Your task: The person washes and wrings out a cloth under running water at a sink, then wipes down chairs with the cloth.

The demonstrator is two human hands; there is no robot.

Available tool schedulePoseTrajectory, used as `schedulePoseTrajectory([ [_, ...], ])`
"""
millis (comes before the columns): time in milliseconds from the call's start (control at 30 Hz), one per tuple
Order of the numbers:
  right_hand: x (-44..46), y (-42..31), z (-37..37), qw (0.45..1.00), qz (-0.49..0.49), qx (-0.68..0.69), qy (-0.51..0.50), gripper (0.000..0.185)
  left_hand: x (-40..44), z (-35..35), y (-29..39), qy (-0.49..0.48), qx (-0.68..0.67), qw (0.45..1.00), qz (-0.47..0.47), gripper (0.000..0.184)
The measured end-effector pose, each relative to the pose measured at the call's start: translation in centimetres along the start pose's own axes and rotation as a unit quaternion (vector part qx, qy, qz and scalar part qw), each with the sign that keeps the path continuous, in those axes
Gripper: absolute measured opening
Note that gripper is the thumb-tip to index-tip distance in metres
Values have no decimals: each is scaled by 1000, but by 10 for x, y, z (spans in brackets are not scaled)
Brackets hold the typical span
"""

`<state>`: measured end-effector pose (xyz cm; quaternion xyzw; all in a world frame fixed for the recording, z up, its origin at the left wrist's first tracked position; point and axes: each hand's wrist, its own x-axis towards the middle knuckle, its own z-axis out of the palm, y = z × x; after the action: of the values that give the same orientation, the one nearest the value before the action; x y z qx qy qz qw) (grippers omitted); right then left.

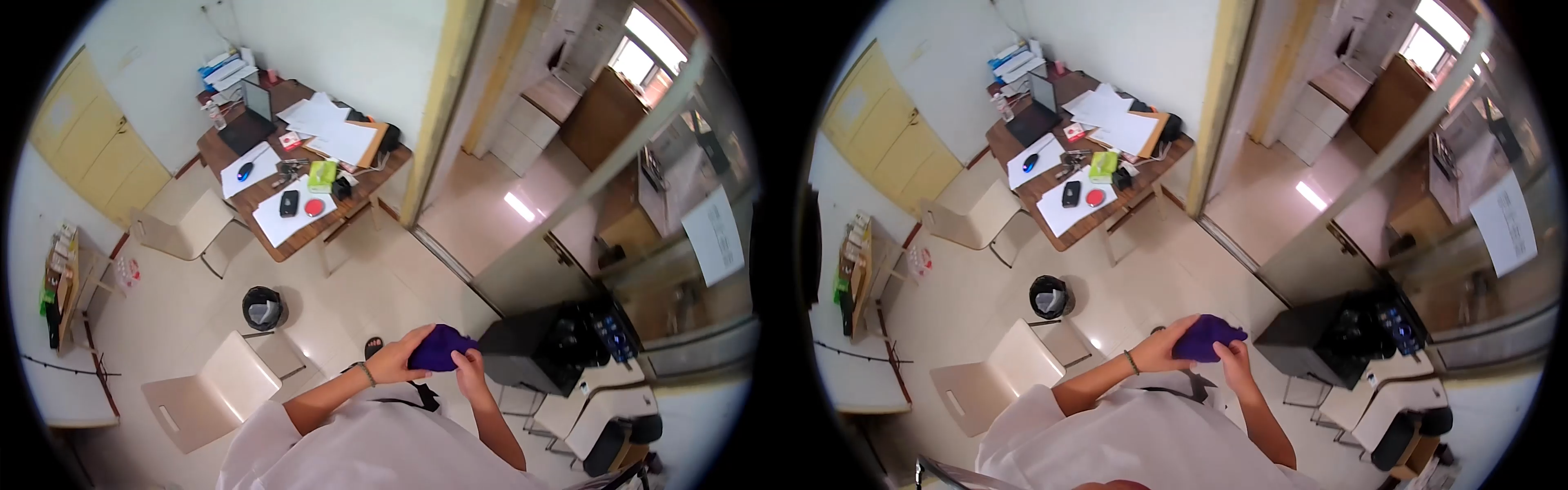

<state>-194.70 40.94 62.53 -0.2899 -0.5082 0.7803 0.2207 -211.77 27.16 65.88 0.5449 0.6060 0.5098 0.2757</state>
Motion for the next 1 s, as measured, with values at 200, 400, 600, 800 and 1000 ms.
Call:
schedulePoseTrajectory([
  [200,118,-37,37,946,55,-294,-125,33,46,-65,-56,-85,118,986,-84,47],
  [400,213,-63,46,969,77,-169,-163,22,108,-101,-78,79,48,990,-110,42],
  [600,311,-81,2,896,-219,-358,-144,39,196,-101,-128,101,-53,987,-112,48],
  [800,345,-160,-31,922,-142,-292,-209,50,316,-91,-156,-12,-129,989,-76,43],
  [1000,340,-163,-97,947,-116,-297,21,36,427,-57,-130,-155,9,987,-45,62],
])
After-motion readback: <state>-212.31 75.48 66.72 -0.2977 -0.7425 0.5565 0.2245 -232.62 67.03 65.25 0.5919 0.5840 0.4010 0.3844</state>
